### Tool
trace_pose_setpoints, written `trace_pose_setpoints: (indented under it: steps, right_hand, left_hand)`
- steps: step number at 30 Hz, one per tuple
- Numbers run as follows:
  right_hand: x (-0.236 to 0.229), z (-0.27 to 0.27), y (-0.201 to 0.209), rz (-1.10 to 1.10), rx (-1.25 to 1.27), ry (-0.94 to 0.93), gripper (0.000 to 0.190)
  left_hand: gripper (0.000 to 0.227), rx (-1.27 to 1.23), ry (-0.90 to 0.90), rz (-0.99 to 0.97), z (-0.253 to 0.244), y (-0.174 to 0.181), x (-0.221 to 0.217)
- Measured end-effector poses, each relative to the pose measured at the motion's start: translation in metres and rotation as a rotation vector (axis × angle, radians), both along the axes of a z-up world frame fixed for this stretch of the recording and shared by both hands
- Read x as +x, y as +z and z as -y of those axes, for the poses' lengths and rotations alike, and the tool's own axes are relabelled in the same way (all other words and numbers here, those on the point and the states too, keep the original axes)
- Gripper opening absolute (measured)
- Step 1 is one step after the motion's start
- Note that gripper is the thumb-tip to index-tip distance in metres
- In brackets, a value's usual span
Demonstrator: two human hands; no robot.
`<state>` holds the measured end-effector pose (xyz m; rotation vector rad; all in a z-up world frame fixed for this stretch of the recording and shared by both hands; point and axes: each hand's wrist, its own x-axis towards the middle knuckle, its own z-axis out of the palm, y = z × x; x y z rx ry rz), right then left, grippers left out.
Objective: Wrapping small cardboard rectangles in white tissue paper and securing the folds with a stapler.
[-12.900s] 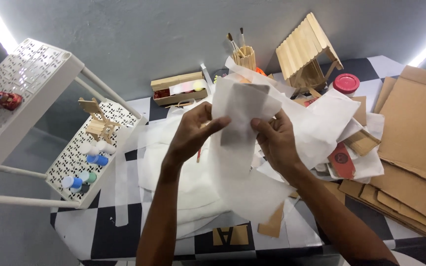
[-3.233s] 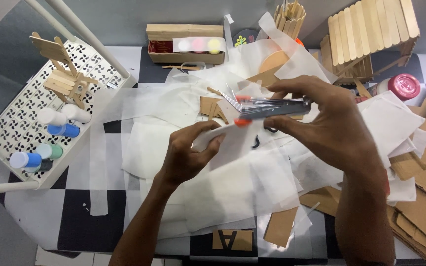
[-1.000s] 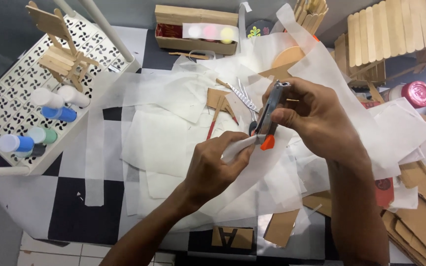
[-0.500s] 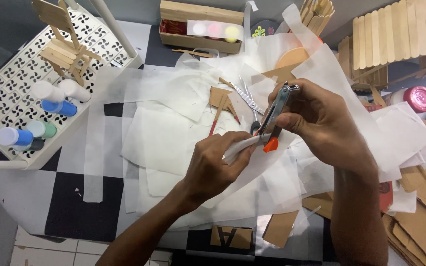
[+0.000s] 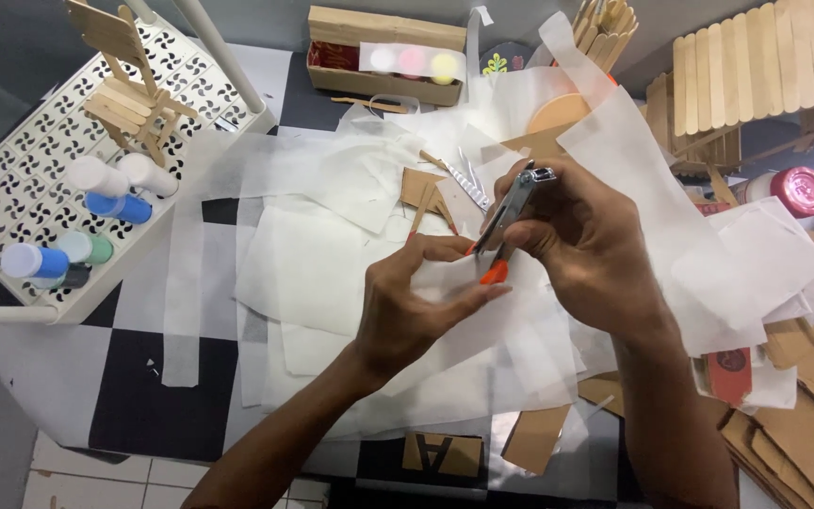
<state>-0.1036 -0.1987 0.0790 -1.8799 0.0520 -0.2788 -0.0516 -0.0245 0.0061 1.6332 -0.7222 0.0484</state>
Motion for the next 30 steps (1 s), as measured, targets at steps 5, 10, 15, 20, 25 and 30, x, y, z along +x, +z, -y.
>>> trace_pose_setpoints:
  steps: [5,10,15,20,25,30]
  right_hand:
    - [0.0,-0.003,-0.001,0.026,-0.028,-0.004,0.028]
    - [0.001,-0.004,-0.005,0.025,-0.083,-0.033,0.026]
    - [-0.001,0.002,0.003,0.016,-0.046,-0.022,0.026]
    - [-0.003,0.017,0.007,-0.027,0.113,0.032,0.032]
    - [-0.006,0.025,0.012,0.108,0.208,0.002,0.028]
    - [-0.008,0.014,0.035,0.118,0.407,-0.299,0.039]
  left_hand:
    - [0.035,-0.035,-0.01,-0.014,0.0,0.005,-0.002]
    - [0.027,-0.013,0.004,0.038,0.0,0.001,0.0]
    - [0.039,0.071,-0.117,-0.13,-0.006,0.014,0.007]
    - [0.027,0.026,-0.259,-0.226,-0.012,0.02,0.016]
    - [0.023,0.011,-0.237,-0.343,-0.012,0.019,0.019]
    - [0.018,0.0,-0.211,-0.271,-0.013,0.022,0.02]
